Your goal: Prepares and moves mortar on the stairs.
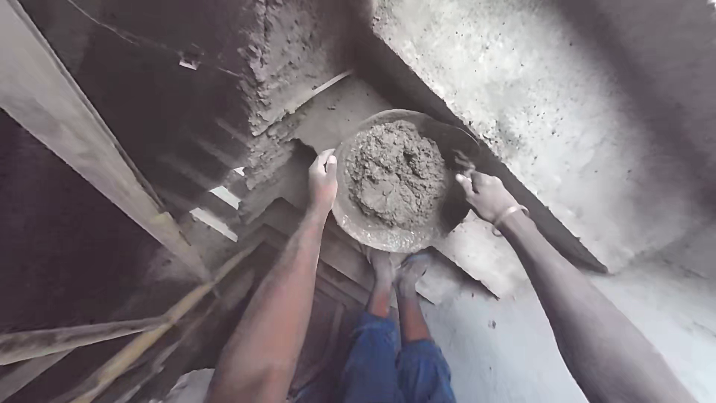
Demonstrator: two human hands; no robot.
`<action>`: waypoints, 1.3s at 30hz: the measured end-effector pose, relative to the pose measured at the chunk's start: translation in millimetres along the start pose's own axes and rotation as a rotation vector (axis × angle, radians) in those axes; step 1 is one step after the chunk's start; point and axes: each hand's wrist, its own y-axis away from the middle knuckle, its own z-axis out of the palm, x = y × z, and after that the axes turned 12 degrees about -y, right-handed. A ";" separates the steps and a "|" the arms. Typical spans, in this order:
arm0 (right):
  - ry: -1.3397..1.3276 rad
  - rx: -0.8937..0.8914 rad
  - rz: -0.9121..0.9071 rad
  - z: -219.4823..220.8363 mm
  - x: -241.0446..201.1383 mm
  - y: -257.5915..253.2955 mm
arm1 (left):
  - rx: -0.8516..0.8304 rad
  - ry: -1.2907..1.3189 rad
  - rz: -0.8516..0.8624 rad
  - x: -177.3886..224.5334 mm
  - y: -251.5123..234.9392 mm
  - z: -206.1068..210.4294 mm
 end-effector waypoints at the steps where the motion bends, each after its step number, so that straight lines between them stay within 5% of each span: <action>1: -0.047 -0.044 -0.025 7.1 -2.9 -14.9 | 0.002 -0.018 0.022 0.9 -1.4 0.4; 5: 0.099 -0.311 -0.165 11.2 -27.3 -27.1 | -0.065 -0.095 -0.019 19.0 -8.8 -7.4; 9: 0.386 -0.392 -0.242 -20.9 -18.2 32.5 | -0.130 -0.050 -0.108 30.6 -9.5 -13.8; 12: 0.048 -0.227 -0.152 -31.4 25.3 70.8 | -0.127 -0.031 -0.118 31.2 -6.5 -14.1; 14: -0.209 -0.170 0.177 -10.1 37.3 67.3 | -0.126 -0.025 -0.137 32.3 -3.2 -14.4; 17: -0.494 -0.320 0.398 50.6 21.6 40.2 | -0.095 -0.019 -0.150 38.7 2.9 -14.9; 21: -0.094 -0.503 0.073 54.9 -9.9 58.4 | -0.071 -0.011 -0.127 41.6 12.7 -16.8; 24: -0.097 -0.296 -0.173 38.9 17.2 117.3 | -0.062 0.019 -0.116 40.7 12.7 -17.7; 28: -0.669 -0.080 0.180 55.7 66.2 127.5 | -0.058 0.030 -0.135 43.9 15.6 -18.1; 31: -0.937 -0.156 0.461 91.1 41.7 79.9 | -0.035 0.000 -0.147 47.9 20.9 -18.2; 35: -0.845 -0.384 0.325 100.3 -0.3 86.1 | -0.029 -0.014 -0.120 44.4 21.2 -18.9; 39: -0.799 -0.238 0.108 80.4 24.7 144.7 | -0.038 -0.008 -0.141 43.4 22.9 -19.0</action>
